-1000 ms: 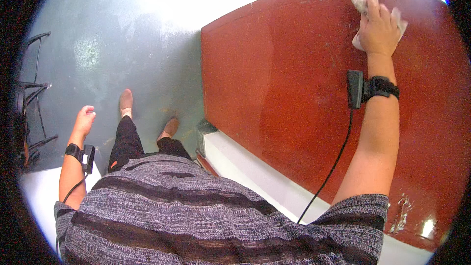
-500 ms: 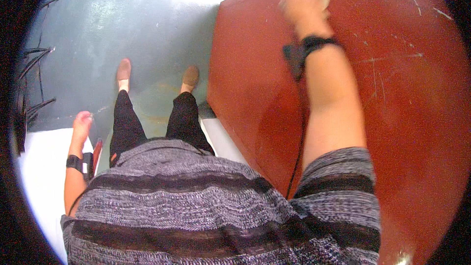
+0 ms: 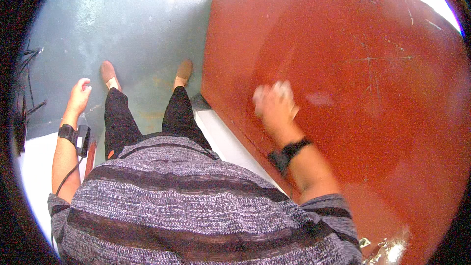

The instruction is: The recorder wrings a cloth in a bucket of water and wipes a red door and a white door frame.

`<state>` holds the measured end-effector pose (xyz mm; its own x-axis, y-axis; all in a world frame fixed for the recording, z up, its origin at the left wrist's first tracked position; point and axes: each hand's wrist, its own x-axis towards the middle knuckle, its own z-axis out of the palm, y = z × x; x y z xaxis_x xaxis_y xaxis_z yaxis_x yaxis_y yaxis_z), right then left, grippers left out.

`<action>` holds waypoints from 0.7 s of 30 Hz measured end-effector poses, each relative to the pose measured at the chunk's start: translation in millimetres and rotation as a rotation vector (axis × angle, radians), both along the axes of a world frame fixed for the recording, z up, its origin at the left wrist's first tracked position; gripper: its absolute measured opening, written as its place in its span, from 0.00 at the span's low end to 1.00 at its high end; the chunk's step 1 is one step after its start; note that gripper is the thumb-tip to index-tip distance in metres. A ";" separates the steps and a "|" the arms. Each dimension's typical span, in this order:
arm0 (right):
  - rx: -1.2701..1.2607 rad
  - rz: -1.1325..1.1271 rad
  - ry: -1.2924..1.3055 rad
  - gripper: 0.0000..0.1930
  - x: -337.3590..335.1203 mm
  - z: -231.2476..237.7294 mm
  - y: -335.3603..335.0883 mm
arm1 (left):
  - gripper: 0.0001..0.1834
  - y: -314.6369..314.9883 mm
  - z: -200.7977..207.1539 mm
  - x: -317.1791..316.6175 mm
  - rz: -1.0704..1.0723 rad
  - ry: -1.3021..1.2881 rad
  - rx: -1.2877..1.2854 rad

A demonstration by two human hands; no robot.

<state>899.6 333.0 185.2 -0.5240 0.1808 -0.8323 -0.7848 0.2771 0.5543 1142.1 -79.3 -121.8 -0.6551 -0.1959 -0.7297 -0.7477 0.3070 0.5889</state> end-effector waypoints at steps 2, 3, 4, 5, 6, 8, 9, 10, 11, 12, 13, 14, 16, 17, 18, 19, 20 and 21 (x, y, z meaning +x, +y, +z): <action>-0.574 0.453 0.314 0.14 -99.8 11.0 4.5 | 0.16 -11.5 -2.3 -5.1 0.045 -0.029 -0.003; -0.437 0.666 0.350 0.22 -145.7 20.5 -20.8 | 0.16 -12.2 1.7 -10.3 0.034 -0.032 -0.012; -0.463 0.683 0.437 0.22 -165.5 -5.6 -7.0 | 0.16 51.8 -20.3 26.7 0.101 -0.010 -0.051; -0.597 0.676 0.501 0.14 -214.2 -6.6 5.3 | 0.16 59.1 -18.7 23.8 0.100 0.015 -0.068; -0.656 0.727 0.543 0.15 -226.7 -8.7 8.0 | 0.16 61.0 -15.8 28.0 0.088 -0.001 -0.080; -0.785 0.661 0.647 0.12 -239.3 -24.4 18.8 | 0.15 69.3 -12.9 30.6 0.084 -0.077 -0.075; -0.475 0.592 0.580 0.12 -205.6 -40.5 3.8 | 0.15 73.7 -9.9 43.3 0.086 -0.103 -0.086; -0.320 0.377 0.415 0.12 -180.0 -63.1 19.8 | 0.15 83.2 -8.4 48.3 0.066 -0.146 -0.056; -0.399 0.229 0.439 0.15 -127.9 -81.1 40.7 | 0.15 89.5 -6.6 57.6 0.045 -0.195 -0.023; -0.469 0.079 0.476 0.17 -75.8 -95.4 65.5 | 0.14 101.4 -1.5 58.9 0.003 -0.170 -0.004; -0.544 -0.065 0.520 0.20 -22.4 -109.0 90.4 | 0.14 110.3 8.0 53.5 -0.033 -0.144 0.004; -0.429 -0.117 0.298 0.21 26.7 -110.4 123.8 | 0.14 118.7 14.8 41.8 0.005 -0.146 0.064; -0.475 -0.238 0.181 0.25 114.0 -98.8 205.6 | 0.14 124.8 24.0 26.4 0.033 -0.128 0.086; -0.480 -0.221 0.169 0.25 125.8 -91.9 205.5 | 0.14 125.5 25.6 27.4 0.052 -0.136 0.089; -0.721 -0.526 0.362 0.16 126.8 -84.0 191.0 | 0.14 122.2 20.5 27.9 0.024 -0.190 0.100; -0.586 -0.504 0.236 0.16 102.9 -85.3 182.3 | 0.14 119.4 14.3 27.4 0.049 -0.189 0.102; -0.471 -0.476 0.108 0.16 76.6 -81.8 164.7 | 0.14 109.7 11.6 20.4 -0.006 -0.188 0.014; -0.337 -0.188 0.046 0.18 23.9 -73.8 120.9 | 0.14 101.6 12.9 19.7 -0.057 -0.197 -0.085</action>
<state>923.5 453.9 111.4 -0.5462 -0.0026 -0.8376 -0.6792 0.5867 0.4411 1161.8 22.3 -108.8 -0.5136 -0.2289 -0.8269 -0.8256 0.3942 0.4037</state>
